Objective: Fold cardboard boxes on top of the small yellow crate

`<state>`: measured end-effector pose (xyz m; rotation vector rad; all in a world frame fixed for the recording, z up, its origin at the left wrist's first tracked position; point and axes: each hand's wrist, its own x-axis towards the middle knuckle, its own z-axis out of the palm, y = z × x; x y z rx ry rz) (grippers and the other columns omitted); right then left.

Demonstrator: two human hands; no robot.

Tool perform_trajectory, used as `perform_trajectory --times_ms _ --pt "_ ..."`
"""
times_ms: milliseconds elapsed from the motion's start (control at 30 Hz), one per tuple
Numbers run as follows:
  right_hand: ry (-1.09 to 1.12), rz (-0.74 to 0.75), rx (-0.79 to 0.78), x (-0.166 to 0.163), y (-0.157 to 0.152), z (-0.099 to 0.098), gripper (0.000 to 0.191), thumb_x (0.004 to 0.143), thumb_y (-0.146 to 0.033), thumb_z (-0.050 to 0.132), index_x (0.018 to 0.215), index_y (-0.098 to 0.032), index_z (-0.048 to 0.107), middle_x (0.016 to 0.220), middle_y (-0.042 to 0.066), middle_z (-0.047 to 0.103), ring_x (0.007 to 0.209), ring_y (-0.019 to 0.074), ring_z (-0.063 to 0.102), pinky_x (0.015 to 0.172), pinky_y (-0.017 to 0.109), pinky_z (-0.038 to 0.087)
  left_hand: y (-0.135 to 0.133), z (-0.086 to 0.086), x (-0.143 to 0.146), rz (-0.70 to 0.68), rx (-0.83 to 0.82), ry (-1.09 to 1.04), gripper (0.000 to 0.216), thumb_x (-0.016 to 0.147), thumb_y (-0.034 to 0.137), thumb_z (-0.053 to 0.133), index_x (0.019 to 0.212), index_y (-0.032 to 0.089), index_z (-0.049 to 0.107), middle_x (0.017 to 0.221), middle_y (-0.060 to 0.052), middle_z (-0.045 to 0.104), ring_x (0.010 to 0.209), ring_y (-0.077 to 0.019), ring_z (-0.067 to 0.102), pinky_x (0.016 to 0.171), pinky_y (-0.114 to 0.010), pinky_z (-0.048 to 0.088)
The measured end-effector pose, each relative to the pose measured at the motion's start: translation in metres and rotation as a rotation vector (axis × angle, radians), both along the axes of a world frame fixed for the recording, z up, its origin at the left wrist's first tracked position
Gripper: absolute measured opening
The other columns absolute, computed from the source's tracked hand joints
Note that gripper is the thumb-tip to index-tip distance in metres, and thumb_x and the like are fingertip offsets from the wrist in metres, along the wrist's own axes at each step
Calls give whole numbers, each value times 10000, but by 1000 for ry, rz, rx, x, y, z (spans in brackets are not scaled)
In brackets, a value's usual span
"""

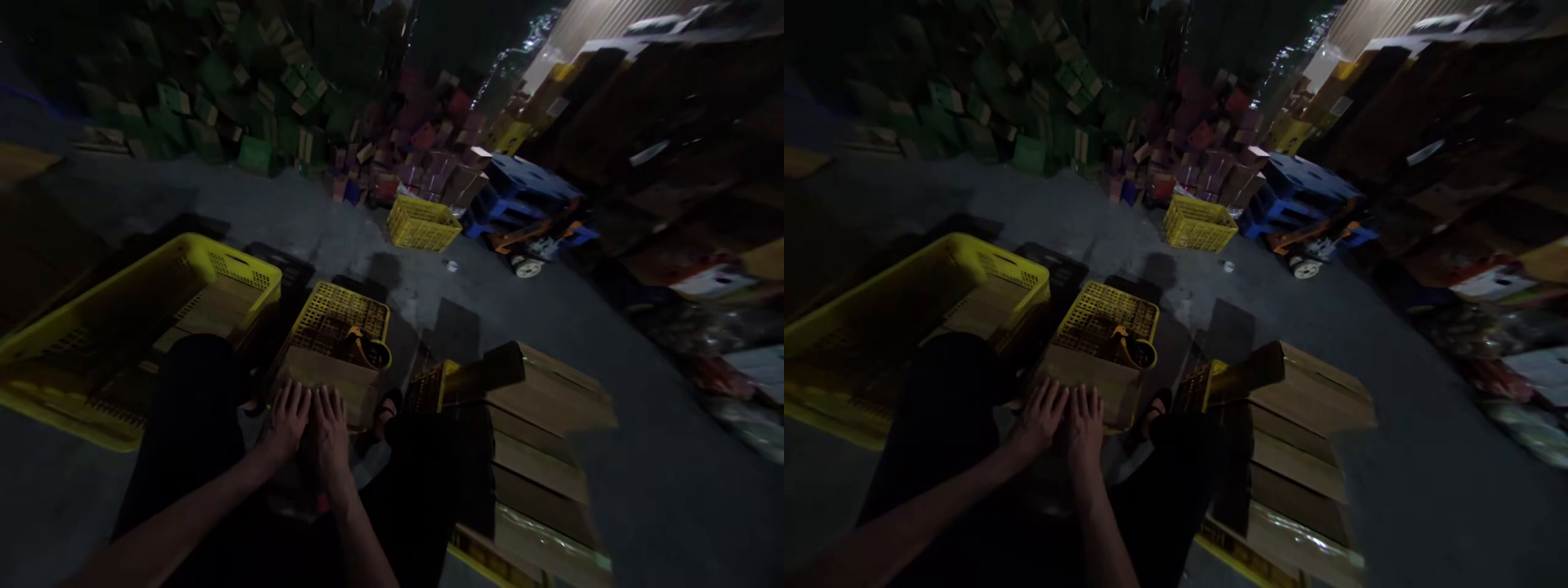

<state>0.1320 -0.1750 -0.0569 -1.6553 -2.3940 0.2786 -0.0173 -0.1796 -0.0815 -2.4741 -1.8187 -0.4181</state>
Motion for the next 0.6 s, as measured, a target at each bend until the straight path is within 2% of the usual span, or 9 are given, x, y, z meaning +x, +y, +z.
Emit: perform_trajectory --times_ms 100,200,333,433,600 --pt "22 56 23 -3 7 -1 619 966 -211 512 1578 -180 425 1635 118 422 1542 326 301 1211 539 342 4 -1 -5 -34 8 7 584 868 75 461 1437 76 594 1489 -212 561 1453 -384 436 1193 -546 340" --pt "36 58 50 -3 9 0 601 965 -209 519 1561 -177 451 1602 124 474 1519 287 349 1208 511 350 9 -2 -9 -55 -6 -43 571 892 109 439 1443 83 590 1464 -215 580 1420 -369 469 1160 -540 381" --pt "42 -68 83 -5 6 6 499 1039 -265 445 1534 -250 495 1568 75 529 1467 267 431 1180 501 370 16 3 -13 -55 -13 -120 546 920 188 480 1453 152 592 1431 -180 607 1371 -350 498 1120 -518 429" --pt "18 -138 116 -2 9 11 468 1058 -339 438 1516 -285 520 1567 78 529 1427 281 473 1180 532 343 20 9 -11 -17 -10 -139 514 934 211 507 1438 195 608 1409 -161 616 1337 -338 520 1099 -499 448" --pt "-44 -316 130 26 24 12 494 1067 -396 368 1500 -243 549 1495 123 596 1360 325 520 1139 546 356 25 11 -9 24 51 -175 437 1001 375 527 1386 206 645 1452 -160 585 1371 -337 507 1134 -501 420"
